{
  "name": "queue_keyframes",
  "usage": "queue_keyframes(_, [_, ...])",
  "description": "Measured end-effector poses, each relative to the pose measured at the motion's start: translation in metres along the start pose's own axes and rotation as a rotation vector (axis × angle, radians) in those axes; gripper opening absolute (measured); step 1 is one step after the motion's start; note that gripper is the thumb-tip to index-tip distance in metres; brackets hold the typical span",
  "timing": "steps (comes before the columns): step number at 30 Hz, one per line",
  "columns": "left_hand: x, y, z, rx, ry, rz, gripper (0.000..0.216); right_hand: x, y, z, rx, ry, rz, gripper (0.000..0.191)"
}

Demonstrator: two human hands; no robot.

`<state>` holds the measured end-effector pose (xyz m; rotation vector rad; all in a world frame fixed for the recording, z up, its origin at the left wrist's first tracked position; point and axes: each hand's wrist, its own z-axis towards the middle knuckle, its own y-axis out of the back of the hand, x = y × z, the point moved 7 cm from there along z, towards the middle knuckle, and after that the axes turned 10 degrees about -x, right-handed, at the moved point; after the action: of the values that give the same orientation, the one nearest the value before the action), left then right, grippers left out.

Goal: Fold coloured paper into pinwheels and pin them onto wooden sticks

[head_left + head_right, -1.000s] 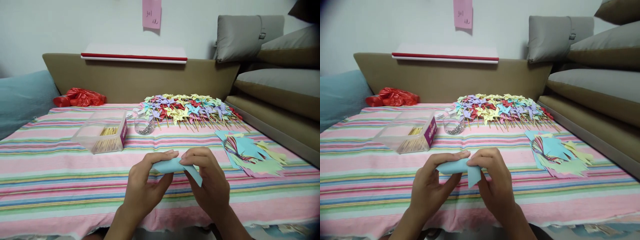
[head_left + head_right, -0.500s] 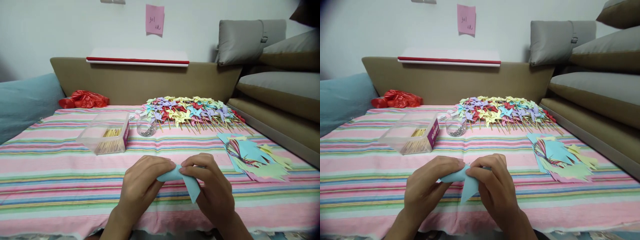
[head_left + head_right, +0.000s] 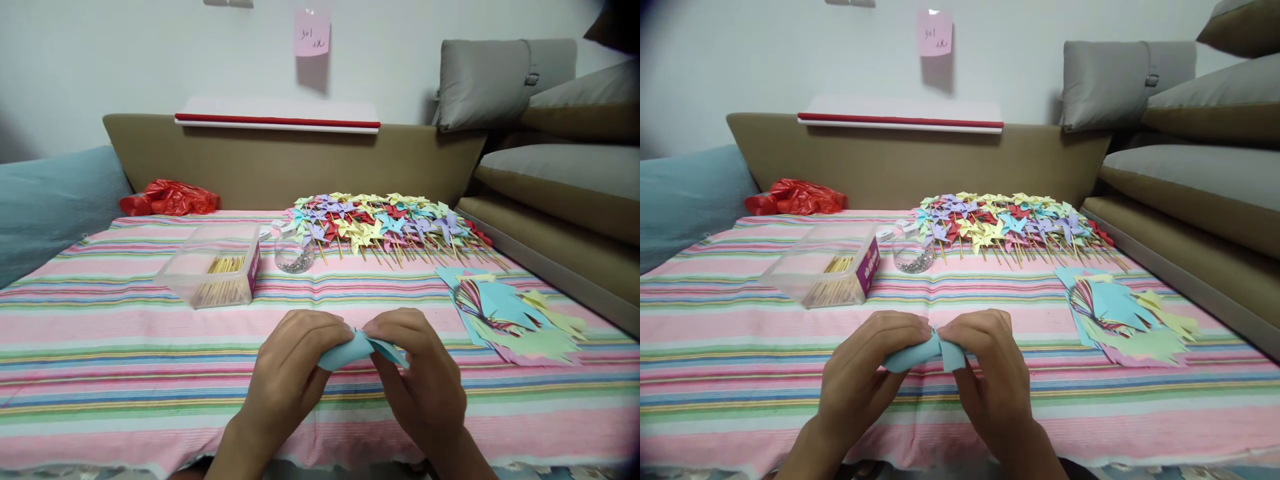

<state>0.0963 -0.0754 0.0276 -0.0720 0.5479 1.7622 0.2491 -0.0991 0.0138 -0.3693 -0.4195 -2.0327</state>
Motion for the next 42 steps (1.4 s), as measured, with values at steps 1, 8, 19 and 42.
queue_keyframes(1, [0.001,0.0,-0.001,0.011,0.0,0.007,0.029,-0.003,-0.001,0.001,0.012,-0.029,0.013,0.038])
queue_keyframes(8, [0.017,-0.002,-0.003,0.144,0.049,0.064,0.028,-0.028,-0.014,0.003,0.16,-0.252,0.077,0.012])
queue_keyframes(19, [0.051,0.069,0.003,-0.202,0.456,0.252,0.028,-0.081,-0.025,0.014,-0.042,-0.802,0.058,0.032])
queue_keyframes(42, [0.307,0.115,-0.026,1.081,1.377,0.974,0.029,-0.158,0.005,-0.011,-0.351,-1.258,0.261,0.033])
